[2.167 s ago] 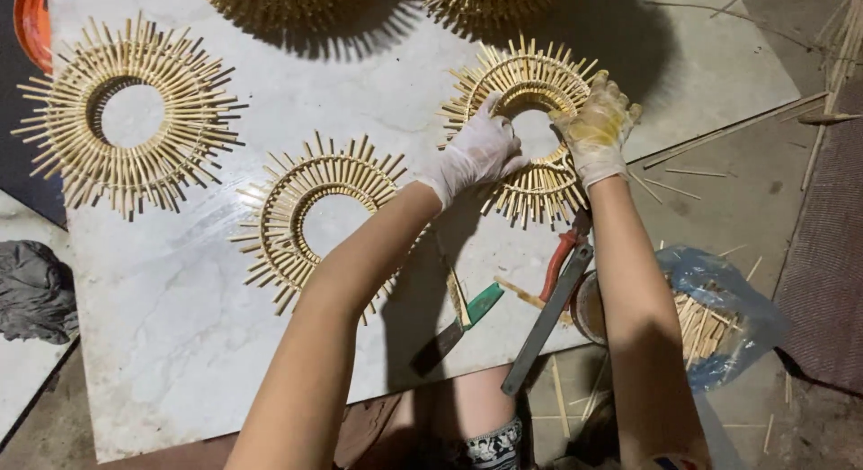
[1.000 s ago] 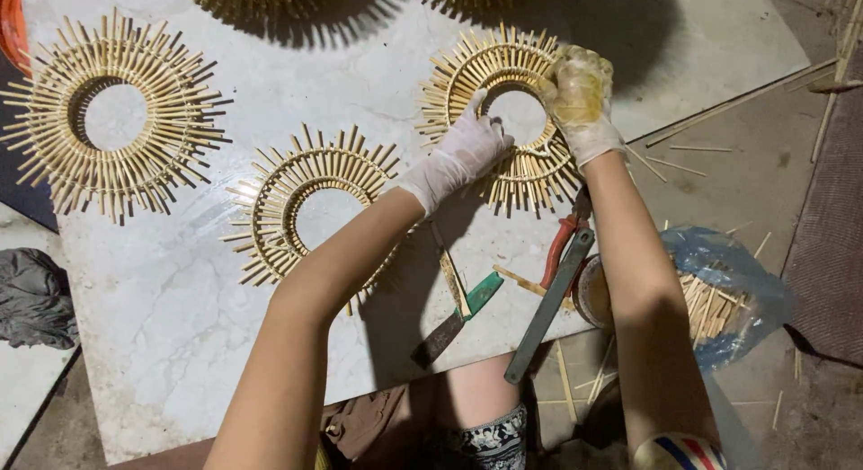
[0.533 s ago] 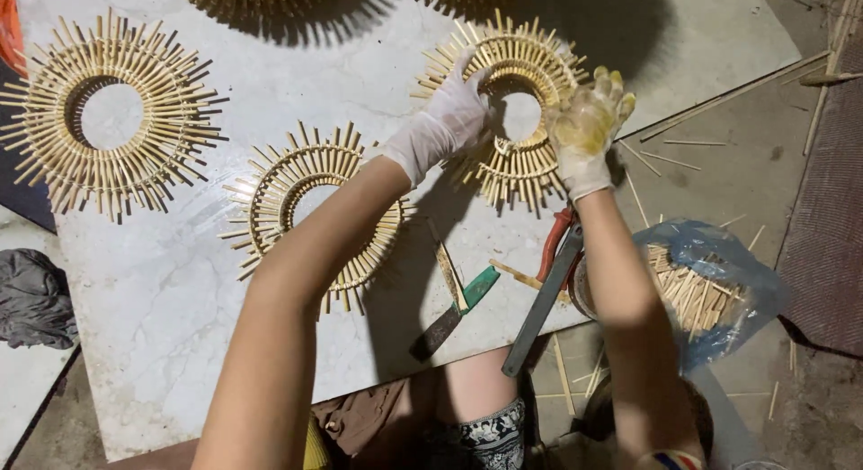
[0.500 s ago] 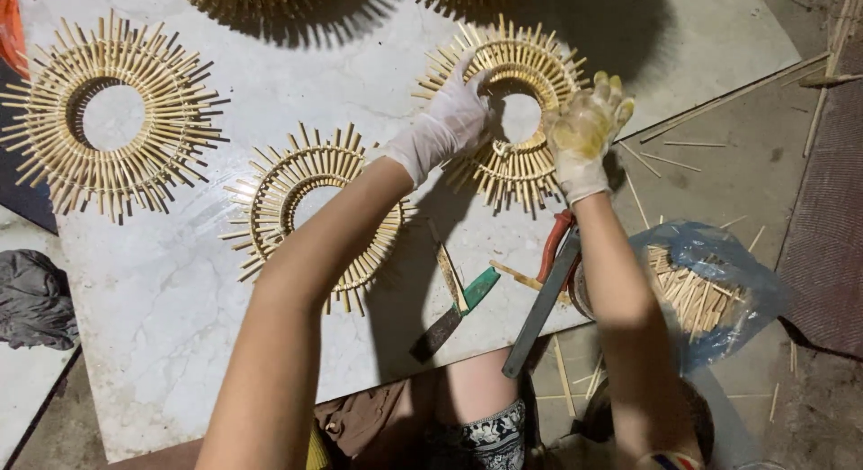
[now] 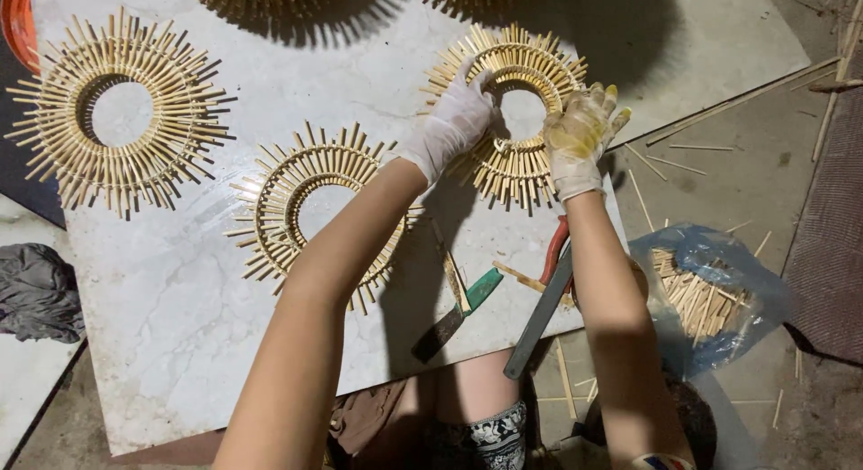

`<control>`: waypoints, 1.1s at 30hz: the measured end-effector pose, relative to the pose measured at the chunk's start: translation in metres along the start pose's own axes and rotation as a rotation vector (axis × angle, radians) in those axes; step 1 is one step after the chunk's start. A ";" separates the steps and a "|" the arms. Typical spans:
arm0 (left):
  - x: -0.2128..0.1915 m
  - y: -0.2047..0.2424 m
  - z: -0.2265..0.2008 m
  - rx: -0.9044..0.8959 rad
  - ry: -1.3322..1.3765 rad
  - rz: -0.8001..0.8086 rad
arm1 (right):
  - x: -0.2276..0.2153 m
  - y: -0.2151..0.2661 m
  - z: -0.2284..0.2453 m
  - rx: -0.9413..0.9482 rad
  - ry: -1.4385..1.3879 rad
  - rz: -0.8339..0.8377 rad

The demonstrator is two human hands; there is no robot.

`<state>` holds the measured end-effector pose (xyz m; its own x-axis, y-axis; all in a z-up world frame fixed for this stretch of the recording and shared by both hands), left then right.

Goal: Assembling sunburst-style bamboo decorative frames by inserting and aligning bamboo sticks.

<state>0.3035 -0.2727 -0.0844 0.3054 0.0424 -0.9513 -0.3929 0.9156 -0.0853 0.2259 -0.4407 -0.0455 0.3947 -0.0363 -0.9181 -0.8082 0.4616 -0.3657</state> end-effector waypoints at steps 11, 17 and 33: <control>-0.061 0.084 0.036 -0.077 0.182 -0.087 | -0.004 0.008 0.008 0.011 -0.004 -0.012; -0.106 0.236 0.071 -0.224 0.326 0.132 | 0.009 0.008 0.011 0.047 0.106 -0.023; -0.101 0.399 -0.046 -0.106 0.386 -0.056 | -0.082 0.197 0.254 -0.647 -0.310 0.015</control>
<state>0.0757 0.0701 -0.0359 -0.0111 -0.1783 -0.9839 -0.4783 0.8651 -0.1514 0.1454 -0.1215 -0.0040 0.4095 0.2633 -0.8735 -0.8739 -0.1615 -0.4584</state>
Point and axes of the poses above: each hand's wrist, its own y-axis away from the middle knuckle, its own x-axis out of the palm, z = x × y, the point moved 7 cm from there along -y, towards the middle knuckle, and after that the axes turned 11 degrees about x, right-handed, at the moved point
